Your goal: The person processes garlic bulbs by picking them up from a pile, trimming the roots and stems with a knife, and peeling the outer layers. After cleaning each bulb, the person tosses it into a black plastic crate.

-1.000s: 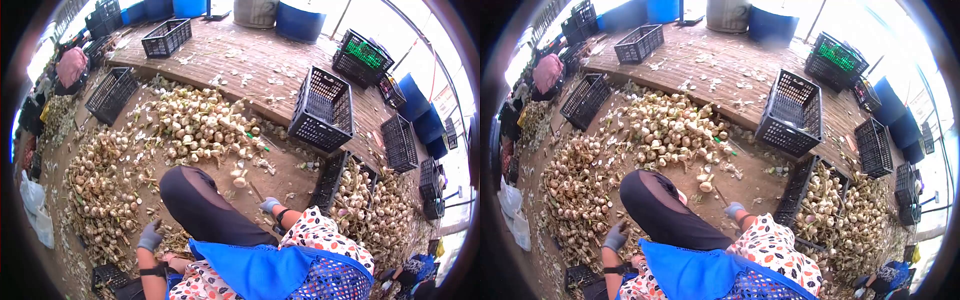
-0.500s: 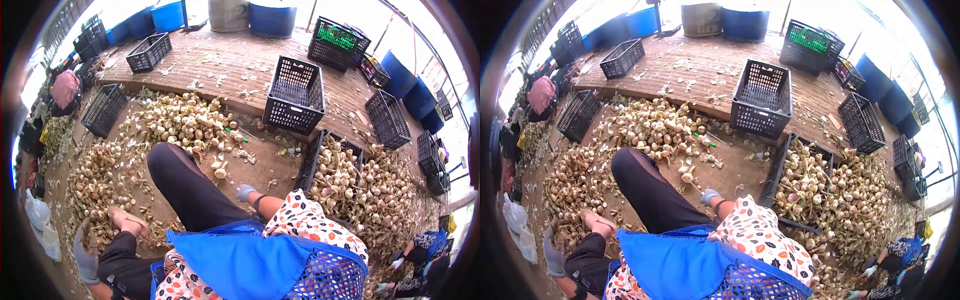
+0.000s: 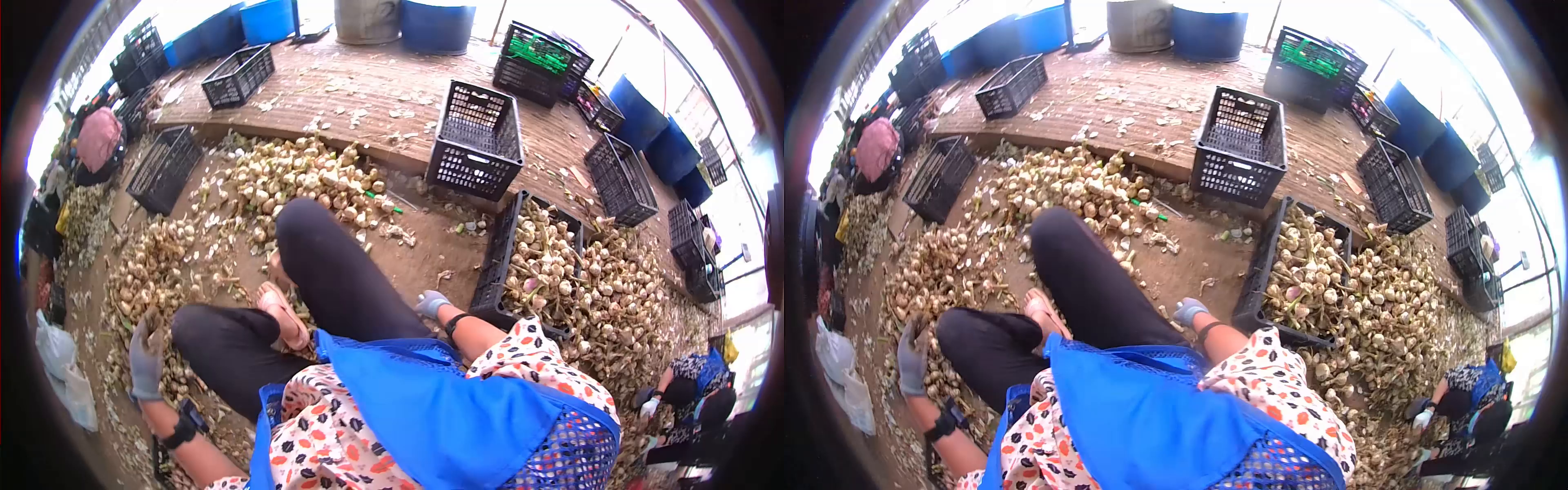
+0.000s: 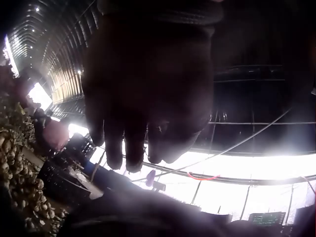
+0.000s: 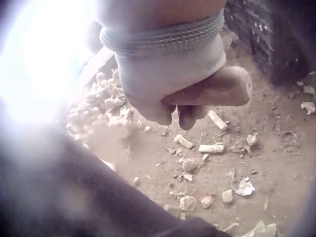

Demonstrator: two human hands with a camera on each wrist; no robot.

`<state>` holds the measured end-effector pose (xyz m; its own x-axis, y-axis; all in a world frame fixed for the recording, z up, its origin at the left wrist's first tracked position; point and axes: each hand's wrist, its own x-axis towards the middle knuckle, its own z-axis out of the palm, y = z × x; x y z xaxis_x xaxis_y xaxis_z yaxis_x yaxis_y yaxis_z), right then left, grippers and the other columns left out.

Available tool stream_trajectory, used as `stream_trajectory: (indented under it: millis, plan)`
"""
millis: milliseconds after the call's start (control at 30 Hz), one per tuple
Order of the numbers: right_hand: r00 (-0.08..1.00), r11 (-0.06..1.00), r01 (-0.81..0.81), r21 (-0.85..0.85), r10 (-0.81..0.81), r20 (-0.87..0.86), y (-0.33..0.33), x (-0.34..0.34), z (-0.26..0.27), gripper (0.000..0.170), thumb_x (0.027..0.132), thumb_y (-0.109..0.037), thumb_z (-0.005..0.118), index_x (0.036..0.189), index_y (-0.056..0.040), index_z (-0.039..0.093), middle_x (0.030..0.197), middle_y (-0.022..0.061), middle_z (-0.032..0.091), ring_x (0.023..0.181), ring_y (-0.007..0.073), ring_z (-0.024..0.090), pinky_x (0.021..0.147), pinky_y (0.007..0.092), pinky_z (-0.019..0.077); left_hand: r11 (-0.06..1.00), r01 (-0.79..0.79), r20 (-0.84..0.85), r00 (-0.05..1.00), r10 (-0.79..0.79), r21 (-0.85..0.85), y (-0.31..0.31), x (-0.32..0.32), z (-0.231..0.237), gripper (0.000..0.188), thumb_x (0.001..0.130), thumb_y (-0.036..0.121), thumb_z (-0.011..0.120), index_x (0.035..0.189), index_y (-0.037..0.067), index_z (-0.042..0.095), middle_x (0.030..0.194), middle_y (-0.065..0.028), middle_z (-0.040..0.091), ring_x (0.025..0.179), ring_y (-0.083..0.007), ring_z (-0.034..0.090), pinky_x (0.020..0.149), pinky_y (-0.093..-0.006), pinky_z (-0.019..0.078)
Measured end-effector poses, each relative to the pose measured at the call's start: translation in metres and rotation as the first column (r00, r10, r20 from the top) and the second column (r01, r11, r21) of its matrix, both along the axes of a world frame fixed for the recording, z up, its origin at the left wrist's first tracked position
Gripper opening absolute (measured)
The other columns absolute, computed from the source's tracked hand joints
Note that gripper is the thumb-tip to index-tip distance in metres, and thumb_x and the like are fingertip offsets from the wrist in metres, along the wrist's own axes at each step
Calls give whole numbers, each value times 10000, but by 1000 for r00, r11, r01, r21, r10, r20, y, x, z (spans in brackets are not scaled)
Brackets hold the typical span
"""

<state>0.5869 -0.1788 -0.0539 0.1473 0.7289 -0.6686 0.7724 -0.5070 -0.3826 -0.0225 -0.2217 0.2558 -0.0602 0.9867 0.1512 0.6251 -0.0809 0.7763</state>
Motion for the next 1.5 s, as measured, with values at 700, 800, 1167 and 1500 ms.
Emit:
stream_trajectory:
  millis: [700, 800, 1167, 1500]
  plan:
    - [794, 856, -509, 95, 509, -334, 174, -30, -86, 316, 837, -316, 558, 1005, -63, 644, 1000, 150, 657, 900, 332, 631, 736, 414, 492, 226, -584, -422, 756, 500, -779, -8, -11, -379, 873, 776, 520, 604, 1467, 215, 167, 1536, -74, 78, 1346, -370, 267, 1090, -502, 254]
    - [797, 815, -579, -20, 562, -220, 162, 18, -66, 311, 834, -315, 561, 998, -64, 644, 989, 147, 658, 891, 328, 632, 731, 412, 492, 366, -513, -487, 857, 168, -777, -27, 36, -366, 853, 768, 512, 614, 1462, 248, 196, 1539, -72, 68, 1349, -355, 273, 1080, -502, 259]
    - [533, 523, -842, -131, 843, -63, 177, -6, -74, 295, 824, -312, 574, 973, -66, 642, 952, 137, 661, 857, 314, 636, 712, 406, 492, 971, 207, 25, 978, -205, -123, -12, 154, -370, 399, 752, 241, 573, 1142, 157, 572, 1190, -131, 541, 1197, -325, 456, 1032, -461, 331]
    - [271, 287, -957, -51, 941, 202, 228, -65, -39, 282, 816, -309, 586, 950, -68, 641, 918, 128, 664, 826, 302, 639, 694, 400, 492, 905, 195, -505, 776, -378, -379, -72, 143, -442, 399, 853, 398, 455, 1239, 308, 500, 1453, 2, 345, 1334, -282, 312, 1084, -585, 105]
